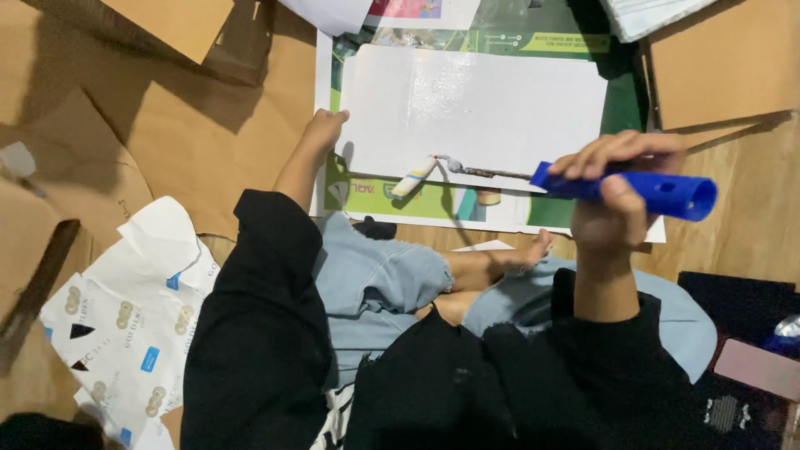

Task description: The person applies a liquid adhesive to a white sheet of paper using a small roller. They then place several brown cardboard pieces onto the glued surface and press them down to adhere them.

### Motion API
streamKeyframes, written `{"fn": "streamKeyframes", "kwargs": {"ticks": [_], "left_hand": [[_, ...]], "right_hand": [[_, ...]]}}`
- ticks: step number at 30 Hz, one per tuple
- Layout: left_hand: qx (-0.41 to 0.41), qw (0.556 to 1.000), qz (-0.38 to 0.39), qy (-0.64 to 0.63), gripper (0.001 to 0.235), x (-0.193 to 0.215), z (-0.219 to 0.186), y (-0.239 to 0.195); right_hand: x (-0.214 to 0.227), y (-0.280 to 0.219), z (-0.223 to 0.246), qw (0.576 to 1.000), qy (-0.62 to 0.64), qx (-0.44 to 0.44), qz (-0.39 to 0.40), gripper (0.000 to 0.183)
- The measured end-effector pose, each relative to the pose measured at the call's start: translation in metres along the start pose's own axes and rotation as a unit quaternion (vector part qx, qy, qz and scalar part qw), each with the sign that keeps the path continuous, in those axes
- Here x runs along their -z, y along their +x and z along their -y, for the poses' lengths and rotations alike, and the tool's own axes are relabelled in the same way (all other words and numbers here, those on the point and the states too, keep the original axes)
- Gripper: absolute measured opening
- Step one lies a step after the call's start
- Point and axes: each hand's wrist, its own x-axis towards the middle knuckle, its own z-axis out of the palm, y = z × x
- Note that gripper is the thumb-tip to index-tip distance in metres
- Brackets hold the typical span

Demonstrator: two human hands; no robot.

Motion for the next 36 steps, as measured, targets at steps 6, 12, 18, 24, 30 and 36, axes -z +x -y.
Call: {"fn": "streamKeyframes", "kwargs": {"ticks": [6,12,18,24,30,36], "left_hand": [[0.007,1.0,-0.005,0.003,0.059,-0.007,0.006,0.01],[0.011,1.0,0.004,0.003,0.06,-0.008,0.01,0.016],[0.007,1.0,0.004,-0.01,0.063,-0.003,0.023,0.028],[0.012,0.999,0.006,-0.031,0.066,0.004,-0.004,0.003],[0.078,0.992,-0.1,-0.027,0.075,0.028,-0.036,-0.02],[0.086,0.979,-0.151,-0.103,0.08,0.046,-0.027,-0.017]], "right_hand": [[0.002,-0.02,-0.013,0.99,0.064,0.084,-0.097,0.017],[-0.035,-0.05,-0.036,0.997,0.001,0.079,0.017,0.022],[-0.073,-0.035,0.008,0.992,-0.015,0.102,0.075,0.02],[-0.08,-0.048,-0.034,0.985,0.003,0.155,0.072,0.018],[-0.105,-0.052,-0.038,0.973,-0.012,0.225,0.044,0.025],[-0.125,-0.048,-0.061,0.975,-0.014,0.216,0.047,0.016]]}}
